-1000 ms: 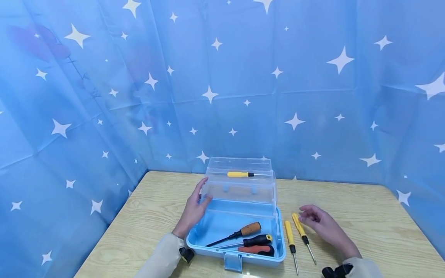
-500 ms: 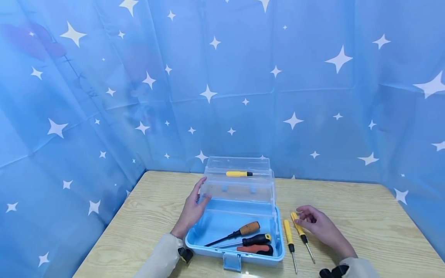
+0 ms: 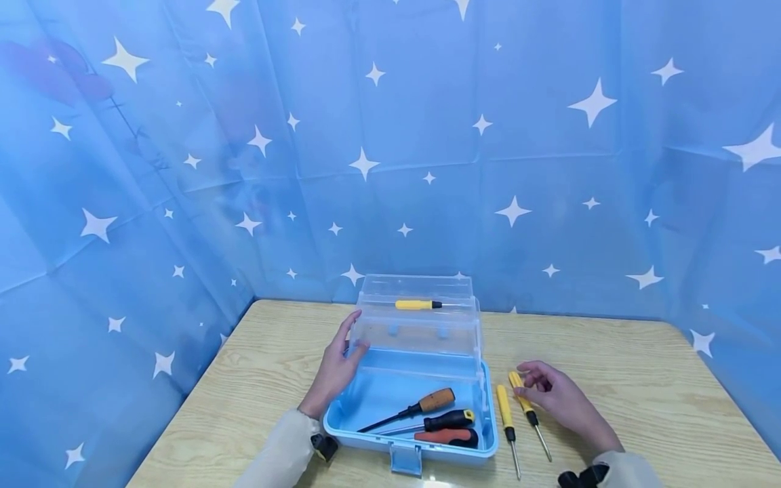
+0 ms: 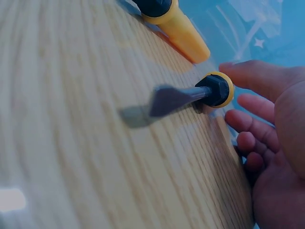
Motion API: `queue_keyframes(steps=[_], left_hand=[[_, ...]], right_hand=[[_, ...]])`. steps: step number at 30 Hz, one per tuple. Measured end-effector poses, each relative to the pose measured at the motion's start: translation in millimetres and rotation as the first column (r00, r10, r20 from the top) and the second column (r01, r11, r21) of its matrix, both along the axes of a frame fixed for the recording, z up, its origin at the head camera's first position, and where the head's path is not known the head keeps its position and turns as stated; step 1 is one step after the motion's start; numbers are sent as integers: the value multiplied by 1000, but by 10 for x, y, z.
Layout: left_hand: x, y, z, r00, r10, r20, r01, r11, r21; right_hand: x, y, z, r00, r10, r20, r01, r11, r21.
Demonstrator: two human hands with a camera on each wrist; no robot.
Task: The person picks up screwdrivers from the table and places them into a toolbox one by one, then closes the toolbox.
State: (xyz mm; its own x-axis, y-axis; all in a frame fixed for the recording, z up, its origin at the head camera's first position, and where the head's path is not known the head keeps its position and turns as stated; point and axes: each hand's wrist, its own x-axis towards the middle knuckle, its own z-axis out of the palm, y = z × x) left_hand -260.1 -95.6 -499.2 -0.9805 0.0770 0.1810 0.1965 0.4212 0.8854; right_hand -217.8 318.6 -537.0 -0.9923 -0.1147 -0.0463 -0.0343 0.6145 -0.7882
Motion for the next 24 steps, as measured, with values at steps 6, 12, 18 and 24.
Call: queue_keyframes(steps=[6, 12, 18, 24], left_hand=[[-3, -3, -7, 1000, -6, 5, 6, 1000, 7], [-6, -7, -10, 1000, -3, 6, 3, 1000, 7], [-6, -8, -10, 1000, 2, 6, -2, 1000, 16], [5, -5, -18, 1000, -3, 14, 2, 1000, 16]], right_hand=[[6, -1, 9, 999, 35, -19, -35, 999, -11], [0, 8, 12, 999, 47, -23, -47, 999, -17], [-4, 4, 26, 999, 41, -16, -41, 999, -11], [11, -8, 12, 1000, 7, -4, -7, 999, 40]])
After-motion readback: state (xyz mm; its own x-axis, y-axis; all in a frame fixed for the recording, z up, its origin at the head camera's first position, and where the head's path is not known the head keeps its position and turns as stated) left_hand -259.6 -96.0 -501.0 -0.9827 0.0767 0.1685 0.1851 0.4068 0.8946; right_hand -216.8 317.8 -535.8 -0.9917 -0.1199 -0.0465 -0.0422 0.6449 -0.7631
